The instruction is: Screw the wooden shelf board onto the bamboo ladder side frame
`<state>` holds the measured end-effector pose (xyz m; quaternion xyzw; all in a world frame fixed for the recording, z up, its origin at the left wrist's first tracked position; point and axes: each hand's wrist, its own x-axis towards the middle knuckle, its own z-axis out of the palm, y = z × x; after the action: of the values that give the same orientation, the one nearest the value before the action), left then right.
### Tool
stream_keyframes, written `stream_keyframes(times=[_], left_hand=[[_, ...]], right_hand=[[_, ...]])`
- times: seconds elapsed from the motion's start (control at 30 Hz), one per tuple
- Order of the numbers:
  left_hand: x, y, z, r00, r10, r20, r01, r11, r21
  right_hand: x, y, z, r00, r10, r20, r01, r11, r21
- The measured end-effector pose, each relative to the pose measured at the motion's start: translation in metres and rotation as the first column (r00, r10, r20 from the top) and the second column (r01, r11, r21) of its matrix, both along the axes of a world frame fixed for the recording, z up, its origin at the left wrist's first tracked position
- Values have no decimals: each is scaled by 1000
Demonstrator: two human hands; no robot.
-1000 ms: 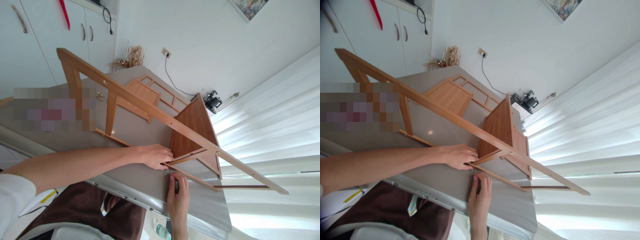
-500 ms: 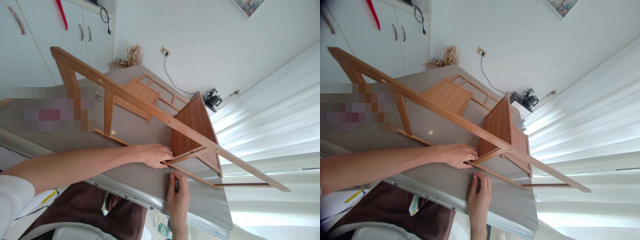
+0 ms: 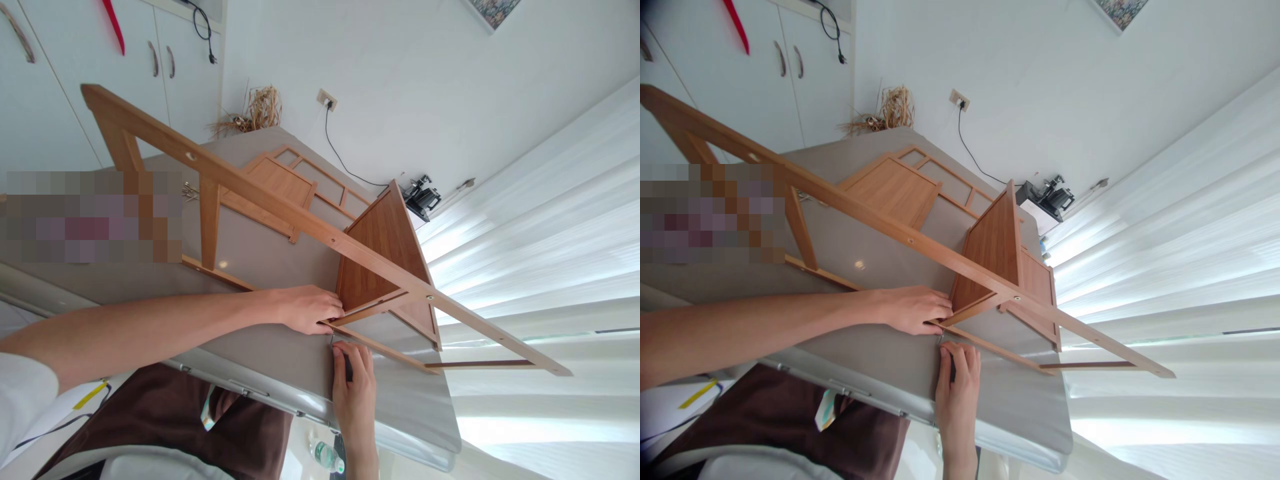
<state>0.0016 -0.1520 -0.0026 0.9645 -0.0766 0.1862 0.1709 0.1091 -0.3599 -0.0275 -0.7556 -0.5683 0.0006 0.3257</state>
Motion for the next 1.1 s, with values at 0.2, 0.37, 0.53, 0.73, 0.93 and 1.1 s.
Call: stream_keyframes(times=[0.2, 0.37, 0.53, 0.73, 0.93, 1.1], left_hand=[[-1, 0, 1, 999, -3, -32, 2, 1000, -15], [0, 0, 1, 1000, -1, -12, 1, 1000, -17], [-1, 1, 0, 999, -11, 47, 12, 1000, -23], [0, 3, -3, 998, -34, 52, 35, 999, -25], [1, 2, -3, 999, -31, 37, 32, 999, -19], [1, 3, -3, 999, -34, 38, 34, 999, -15]], right_hand=[[0, 2, 0, 1000, -15, -12, 15, 1000, -7], [-1, 4, 2, 999, -31, -12, 31, 999, -22], [-1, 4, 3, 999, -37, 17, 37, 999, -11], [3, 6, 3, 997, -42, 68, 42, 999, 4], [5, 6, 0, 999, -25, 48, 26, 1000, -16], [4, 4, 0, 999, -34, 39, 35, 999, -31]])
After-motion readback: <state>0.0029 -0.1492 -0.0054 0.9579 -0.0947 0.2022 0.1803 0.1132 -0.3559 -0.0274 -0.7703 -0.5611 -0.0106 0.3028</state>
